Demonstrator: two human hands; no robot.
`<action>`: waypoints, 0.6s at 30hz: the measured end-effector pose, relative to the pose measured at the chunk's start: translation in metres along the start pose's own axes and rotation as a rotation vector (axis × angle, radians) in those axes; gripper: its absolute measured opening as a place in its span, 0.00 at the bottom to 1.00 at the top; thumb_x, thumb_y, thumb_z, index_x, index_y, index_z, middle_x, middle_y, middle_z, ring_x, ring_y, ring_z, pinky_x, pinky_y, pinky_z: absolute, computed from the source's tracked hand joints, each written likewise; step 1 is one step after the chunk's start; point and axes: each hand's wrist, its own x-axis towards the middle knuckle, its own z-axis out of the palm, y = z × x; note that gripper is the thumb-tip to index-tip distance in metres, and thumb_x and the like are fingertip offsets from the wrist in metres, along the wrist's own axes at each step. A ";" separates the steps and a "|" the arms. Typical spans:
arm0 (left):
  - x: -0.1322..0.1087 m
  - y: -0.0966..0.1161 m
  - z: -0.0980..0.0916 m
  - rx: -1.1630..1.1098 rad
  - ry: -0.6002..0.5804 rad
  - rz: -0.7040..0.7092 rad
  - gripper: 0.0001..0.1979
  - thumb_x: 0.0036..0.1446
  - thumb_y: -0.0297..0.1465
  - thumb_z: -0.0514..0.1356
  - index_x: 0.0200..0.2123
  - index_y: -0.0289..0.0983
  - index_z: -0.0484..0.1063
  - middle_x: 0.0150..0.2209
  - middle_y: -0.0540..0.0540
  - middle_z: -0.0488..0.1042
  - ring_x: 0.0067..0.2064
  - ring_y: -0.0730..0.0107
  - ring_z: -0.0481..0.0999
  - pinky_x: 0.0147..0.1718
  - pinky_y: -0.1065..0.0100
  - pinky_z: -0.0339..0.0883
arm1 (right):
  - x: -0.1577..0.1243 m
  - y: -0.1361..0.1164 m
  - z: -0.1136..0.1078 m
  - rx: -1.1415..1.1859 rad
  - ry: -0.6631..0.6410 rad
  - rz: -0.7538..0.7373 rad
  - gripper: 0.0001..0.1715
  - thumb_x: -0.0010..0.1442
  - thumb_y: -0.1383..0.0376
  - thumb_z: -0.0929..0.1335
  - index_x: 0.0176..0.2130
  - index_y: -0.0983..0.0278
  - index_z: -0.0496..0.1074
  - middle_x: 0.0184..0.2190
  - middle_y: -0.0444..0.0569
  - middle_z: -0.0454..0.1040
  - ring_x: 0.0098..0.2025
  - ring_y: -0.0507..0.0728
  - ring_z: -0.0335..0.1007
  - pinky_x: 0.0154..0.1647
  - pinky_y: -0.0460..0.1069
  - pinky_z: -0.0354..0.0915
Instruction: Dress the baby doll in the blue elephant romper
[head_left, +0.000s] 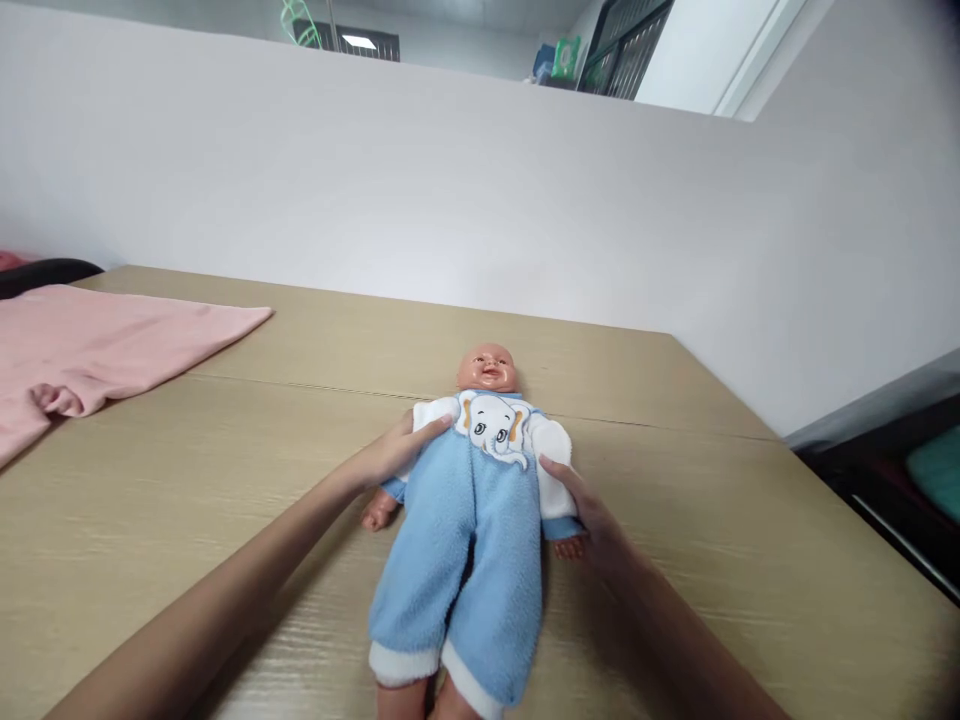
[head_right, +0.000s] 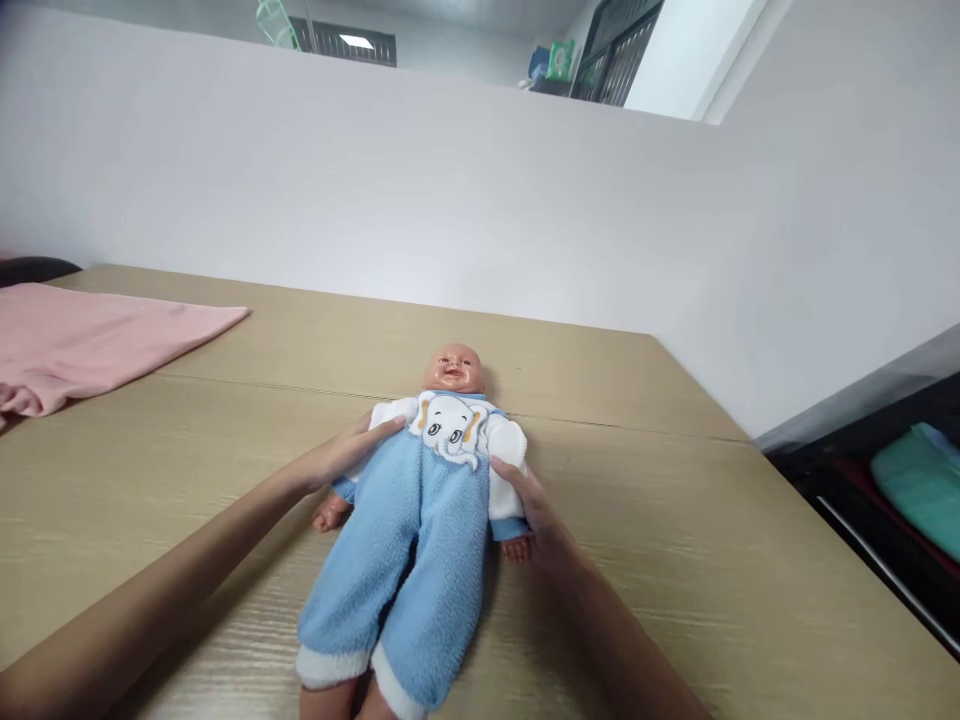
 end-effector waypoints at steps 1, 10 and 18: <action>-0.002 0.002 0.003 -0.008 0.025 -0.007 0.38 0.61 0.60 0.64 0.65 0.42 0.74 0.69 0.41 0.75 0.72 0.39 0.70 0.74 0.46 0.59 | 0.000 0.000 0.001 0.051 -0.007 0.001 0.25 0.55 0.51 0.79 0.48 0.59 0.80 0.46 0.49 0.88 0.45 0.61 0.86 0.44 0.49 0.82; -0.047 0.027 0.024 -0.085 0.104 -0.042 0.41 0.60 0.59 0.66 0.68 0.44 0.69 0.71 0.41 0.72 0.74 0.39 0.67 0.74 0.45 0.59 | -0.046 -0.036 -0.012 -0.226 0.025 0.031 0.35 0.57 0.43 0.76 0.54 0.62 0.76 0.15 0.40 0.72 0.11 0.53 0.61 0.08 0.46 0.56; -0.158 0.023 0.080 -0.138 0.121 -0.053 0.48 0.55 0.62 0.66 0.75 0.56 0.58 0.74 0.44 0.68 0.75 0.34 0.64 0.73 0.38 0.61 | -0.132 -0.052 -0.051 -0.279 0.026 -0.163 0.38 0.61 0.48 0.77 0.65 0.56 0.74 0.43 0.54 0.87 0.36 0.63 0.84 0.33 0.50 0.79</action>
